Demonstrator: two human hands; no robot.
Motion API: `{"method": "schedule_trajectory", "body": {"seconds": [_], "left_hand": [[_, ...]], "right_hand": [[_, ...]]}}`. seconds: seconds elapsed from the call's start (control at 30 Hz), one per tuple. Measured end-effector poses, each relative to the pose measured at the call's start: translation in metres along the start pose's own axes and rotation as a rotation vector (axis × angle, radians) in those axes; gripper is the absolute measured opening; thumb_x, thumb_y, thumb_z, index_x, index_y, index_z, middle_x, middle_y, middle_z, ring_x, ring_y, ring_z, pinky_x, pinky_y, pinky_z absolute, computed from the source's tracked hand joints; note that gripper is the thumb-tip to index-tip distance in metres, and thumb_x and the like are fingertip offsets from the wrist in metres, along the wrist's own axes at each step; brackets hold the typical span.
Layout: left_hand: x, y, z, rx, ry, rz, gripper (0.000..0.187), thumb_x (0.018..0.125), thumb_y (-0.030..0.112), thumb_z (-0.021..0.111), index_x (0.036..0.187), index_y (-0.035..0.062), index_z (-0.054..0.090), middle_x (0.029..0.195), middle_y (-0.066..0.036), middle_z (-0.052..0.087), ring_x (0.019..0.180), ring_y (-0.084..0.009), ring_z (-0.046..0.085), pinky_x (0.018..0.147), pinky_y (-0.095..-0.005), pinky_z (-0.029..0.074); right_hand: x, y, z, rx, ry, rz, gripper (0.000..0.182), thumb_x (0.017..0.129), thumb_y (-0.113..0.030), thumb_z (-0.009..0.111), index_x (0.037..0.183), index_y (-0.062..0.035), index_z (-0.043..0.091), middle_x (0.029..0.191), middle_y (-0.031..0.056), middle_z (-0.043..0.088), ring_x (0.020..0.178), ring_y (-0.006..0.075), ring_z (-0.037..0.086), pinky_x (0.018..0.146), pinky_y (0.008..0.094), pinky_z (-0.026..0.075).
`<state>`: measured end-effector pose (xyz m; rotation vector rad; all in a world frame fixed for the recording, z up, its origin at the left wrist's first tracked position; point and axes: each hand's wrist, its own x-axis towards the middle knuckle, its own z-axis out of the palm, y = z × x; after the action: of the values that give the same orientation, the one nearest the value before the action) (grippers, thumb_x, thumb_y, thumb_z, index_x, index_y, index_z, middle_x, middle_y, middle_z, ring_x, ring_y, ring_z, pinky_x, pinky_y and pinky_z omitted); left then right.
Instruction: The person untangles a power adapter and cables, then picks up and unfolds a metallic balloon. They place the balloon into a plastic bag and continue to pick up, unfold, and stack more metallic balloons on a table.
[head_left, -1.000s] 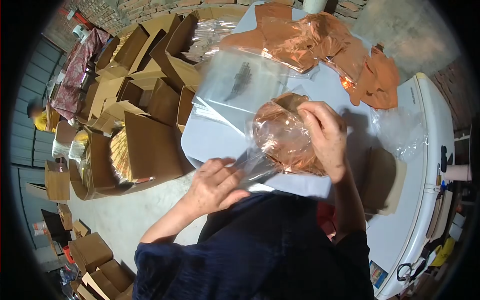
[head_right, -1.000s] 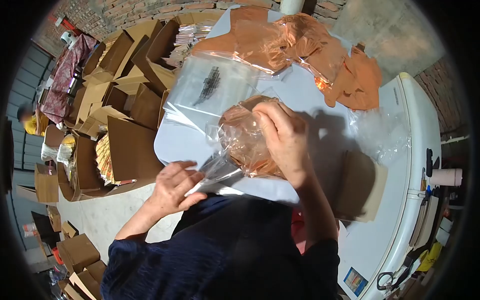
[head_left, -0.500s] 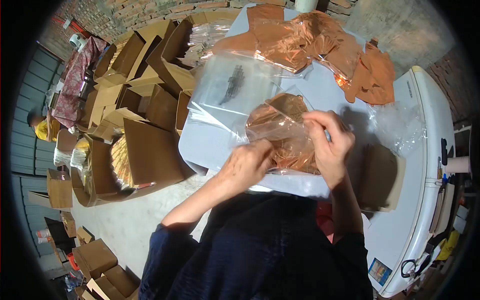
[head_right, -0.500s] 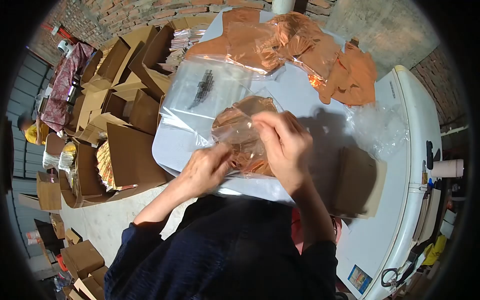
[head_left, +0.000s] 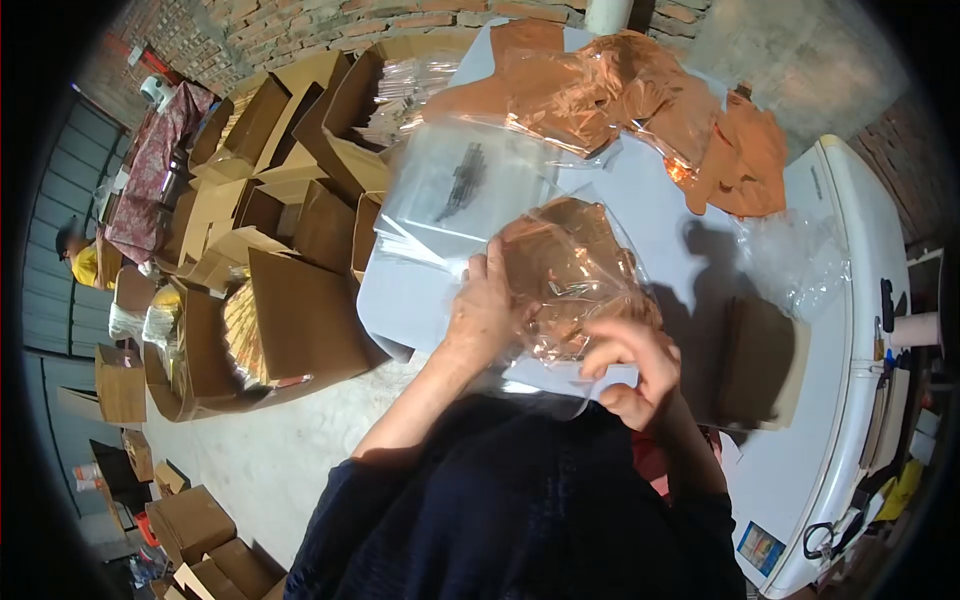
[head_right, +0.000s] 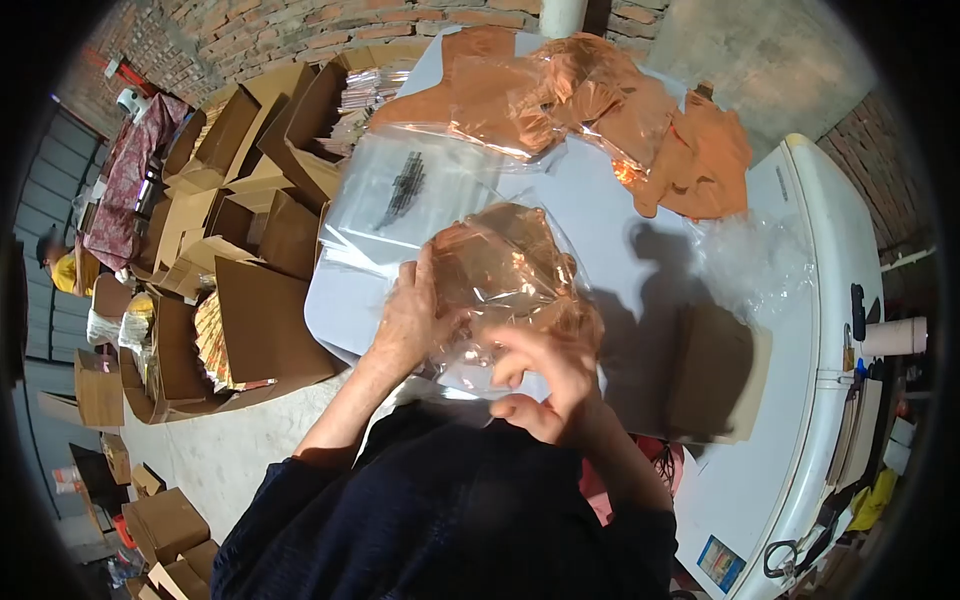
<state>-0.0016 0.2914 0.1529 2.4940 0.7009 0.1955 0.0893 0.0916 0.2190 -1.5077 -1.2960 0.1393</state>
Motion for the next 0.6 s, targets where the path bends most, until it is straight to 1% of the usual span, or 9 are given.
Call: {"method": "schedule_trajectory", "body": {"seconds": [0.07,0.1,0.13,0.2,0.27,0.3,0.37,0.47,0.6], "left_hand": [[0.0,-0.006,0.003,-0.109,0.028,0.044,0.103,0.071,0.025,0.083,0.147,-0.0049,0.02,0.115,-0.03,0.054,0.105,-0.0422,0.059,0.087,-0.0449,0.051],[-0.001,-0.006,0.002,-0.147,0.027,0.013,0.1,0.072,0.026,0.083,0.147,-0.0052,0.023,0.117,-0.029,0.053,0.108,-0.0411,0.058,0.088,-0.0442,0.051],[-0.002,-0.005,0.0,-0.183,0.029,-0.017,0.098,0.073,0.026,0.082,0.146,-0.0055,0.025,0.12,-0.028,0.053,0.11,-0.0399,0.058,0.09,-0.0434,0.051],[-0.001,-0.004,-0.004,-0.294,0.018,-0.054,0.093,0.076,0.025,0.081,0.145,-0.0061,0.028,0.123,-0.027,0.054,0.112,-0.037,0.058,0.092,-0.042,0.05],[-0.003,-0.005,-0.009,-0.446,-0.013,-0.072,0.088,0.078,0.024,0.08,0.144,-0.0067,0.03,0.126,-0.024,0.055,0.112,-0.0335,0.06,0.094,-0.0407,0.049],[-0.003,-0.011,-0.004,-0.536,-0.017,-0.077,0.086,0.08,0.023,0.079,0.144,-0.0067,0.03,0.126,-0.022,0.056,0.112,-0.0316,0.06,0.095,-0.0401,0.049],[-0.005,-0.03,0.011,-0.717,-0.027,-0.095,0.083,0.082,0.021,0.076,0.145,-0.0069,0.029,0.125,-0.019,0.058,0.111,-0.0279,0.06,0.096,-0.0389,0.048],[-0.022,-0.016,-0.009,-1.206,-0.182,-0.211,0.074,0.086,0.016,0.071,0.144,-0.0062,0.032,0.122,-0.015,0.06,0.111,-0.0235,0.06,0.095,-0.035,0.047],[-0.018,-0.007,-0.018,-1.424,-0.262,-0.43,0.055,0.088,0.006,0.062,0.138,-0.0053,0.041,0.118,-0.014,0.062,0.108,-0.0188,0.06,0.091,-0.0285,0.046]], "right_hand": [[-0.01,0.026,0.002,0.026,0.218,0.077,0.037,0.084,-0.005,0.068,0.118,0.0024,0.055,0.089,0.0104,0.068,0.069,0.0229,0.062,0.069,0.0324,0.049],[0.001,0.034,-0.003,-0.189,0.314,0.139,0.037,0.087,-0.008,0.066,0.12,0.0013,0.054,0.096,0.0105,0.067,0.083,0.0234,0.062,0.076,0.0339,0.049],[0.004,0.052,-0.01,-0.326,0.325,0.277,0.037,0.089,-0.013,0.064,0.123,-0.0006,0.054,0.101,0.012,0.065,0.096,0.0258,0.059,0.083,0.0359,0.047],[0.003,0.089,-0.013,-0.563,0.241,0.444,0.039,0.089,-0.018,0.064,0.123,-0.0026,0.054,0.108,0.0134,0.063,0.1,0.0298,0.058,0.087,0.0402,0.047],[-0.009,0.128,-0.009,-0.778,0.061,0.413,0.042,0.087,-0.025,0.066,0.121,-0.0035,0.055,0.114,0.0143,0.06,0.101,0.0325,0.056,0.09,0.0428,0.045],[-0.005,0.121,-0.004,-0.791,-0.021,0.488,0.044,0.085,-0.028,0.068,0.12,-0.0047,0.056,0.114,0.0138,0.06,0.105,0.0331,0.053,0.094,0.0437,0.044],[-0.005,0.122,0.001,-0.811,0.004,0.462,0.048,0.085,-0.031,0.068,0.122,-0.003,0.055,0.112,0.0142,0.06,0.109,0.0333,0.051,0.094,0.0426,0.043],[-0.005,0.128,0.002,-0.849,0.02,0.506,0.05,0.084,-0.033,0.068,0.122,-0.0011,0.055,0.11,0.0144,0.059,0.109,0.0335,0.052,0.092,0.0431,0.043],[-0.002,0.133,0.006,-0.873,0.011,0.552,0.051,0.084,-0.034,0.068,0.121,-0.0007,0.055,0.109,0.0151,0.059,0.106,0.0353,0.055,0.09,0.045,0.045]]}}
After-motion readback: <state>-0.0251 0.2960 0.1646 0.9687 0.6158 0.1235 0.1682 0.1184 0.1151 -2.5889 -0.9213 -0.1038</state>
